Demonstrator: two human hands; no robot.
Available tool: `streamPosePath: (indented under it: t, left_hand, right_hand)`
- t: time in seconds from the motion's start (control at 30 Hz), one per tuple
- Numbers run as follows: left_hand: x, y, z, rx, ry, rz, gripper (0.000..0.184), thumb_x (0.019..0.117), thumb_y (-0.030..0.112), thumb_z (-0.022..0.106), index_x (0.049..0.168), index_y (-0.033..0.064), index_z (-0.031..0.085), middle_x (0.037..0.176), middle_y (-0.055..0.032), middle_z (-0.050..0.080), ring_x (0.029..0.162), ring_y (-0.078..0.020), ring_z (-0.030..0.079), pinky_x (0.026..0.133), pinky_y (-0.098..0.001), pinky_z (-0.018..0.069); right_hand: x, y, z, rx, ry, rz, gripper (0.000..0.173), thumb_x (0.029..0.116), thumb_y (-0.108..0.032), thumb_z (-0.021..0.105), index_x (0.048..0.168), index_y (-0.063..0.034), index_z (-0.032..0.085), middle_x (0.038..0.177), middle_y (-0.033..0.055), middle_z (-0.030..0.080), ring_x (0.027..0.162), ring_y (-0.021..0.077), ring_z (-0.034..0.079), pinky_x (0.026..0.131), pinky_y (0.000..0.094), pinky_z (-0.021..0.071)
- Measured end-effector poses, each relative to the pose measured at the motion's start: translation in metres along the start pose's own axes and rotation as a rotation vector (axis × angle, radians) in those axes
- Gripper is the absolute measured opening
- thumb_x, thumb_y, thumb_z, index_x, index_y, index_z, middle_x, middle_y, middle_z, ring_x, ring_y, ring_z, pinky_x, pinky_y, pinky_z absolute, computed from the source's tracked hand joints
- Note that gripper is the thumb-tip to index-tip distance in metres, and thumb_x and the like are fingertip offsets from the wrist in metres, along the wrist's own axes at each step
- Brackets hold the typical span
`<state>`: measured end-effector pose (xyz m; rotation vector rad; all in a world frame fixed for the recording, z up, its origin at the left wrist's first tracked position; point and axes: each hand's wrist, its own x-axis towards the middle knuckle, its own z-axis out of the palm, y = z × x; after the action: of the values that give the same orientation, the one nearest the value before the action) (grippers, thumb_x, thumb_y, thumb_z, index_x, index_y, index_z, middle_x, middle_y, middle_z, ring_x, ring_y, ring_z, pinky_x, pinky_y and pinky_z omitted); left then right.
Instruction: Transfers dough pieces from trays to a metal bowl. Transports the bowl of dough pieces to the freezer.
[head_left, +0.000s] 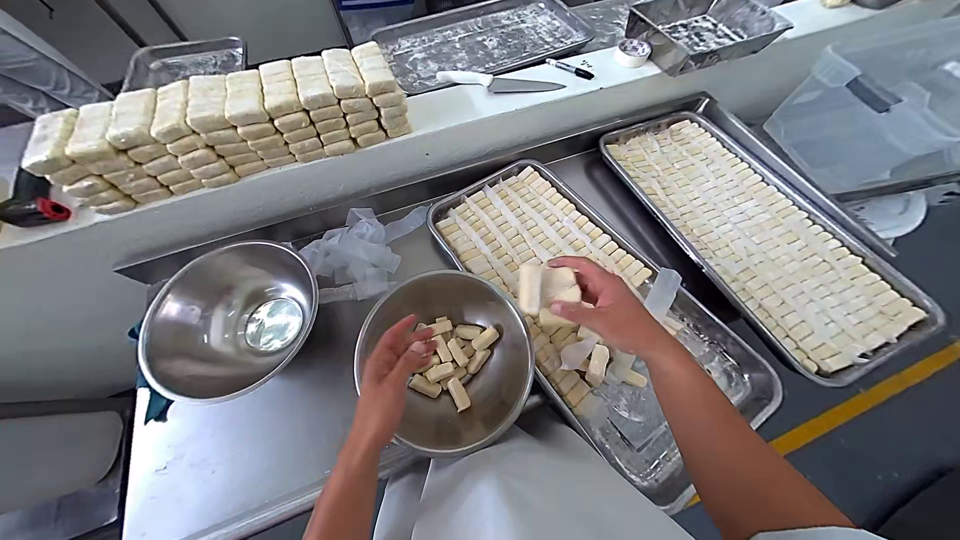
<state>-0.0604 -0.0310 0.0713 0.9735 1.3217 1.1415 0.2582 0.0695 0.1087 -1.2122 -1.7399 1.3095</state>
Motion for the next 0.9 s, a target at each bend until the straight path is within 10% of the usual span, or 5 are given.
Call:
streamPosePath:
  t: [0.2, 0.7, 0.9]
  left_hand:
    - [-0.004, 0.015, 0.030, 0.099, -0.033, -0.047, 0.049, 0.0981, 0.019, 0.068, 0.143, 0.0067, 0.054, 0.116, -0.0102, 0.070, 0.097, -0.0194, 0.071, 0.086, -0.0387, 0.0604]
    - [-0.025, 0.074, 0.020, 0.167, 0.188, 0.554, 0.043, 0.0965, 0.022, 0.068, 0.136, 0.0066, 0.058, 0.122, -0.0012, 0.069, 0.103, -0.0103, 0.069, 0.090, -0.0265, 0.0594]
    - [-0.015, 0.038, 0.002, 0.208, 0.121, 0.161, 0.043, 0.0933, 0.007, 0.071, 0.135, 0.0074, 0.060, 0.117, -0.0058, 0.071, 0.098, -0.0150, 0.071, 0.086, -0.0328, 0.0610]
  right_hand:
    - [0.008, -0.029, 0.093, -0.468, -0.247, -0.129, 0.066, 0.0925, -0.013, 0.074, 0.153, -0.0178, 0.047, 0.126, 0.0131, 0.068, 0.108, 0.0292, 0.069, 0.093, 0.0546, 0.0564]
    - [0.017, -0.108, 0.093, -0.358, -0.124, -0.583, 0.054, 0.0900, -0.011, 0.074, 0.142, -0.0062, 0.057, 0.127, 0.0091, 0.068, 0.113, 0.0154, 0.067, 0.097, 0.0309, 0.0565]
    - [0.023, -0.050, 0.118, -0.110, -0.309, -0.149, 0.063, 0.0874, -0.009, 0.079, 0.145, -0.0095, 0.054, 0.124, 0.0103, 0.068, 0.100, 0.0197, 0.070, 0.086, 0.0391, 0.0610]
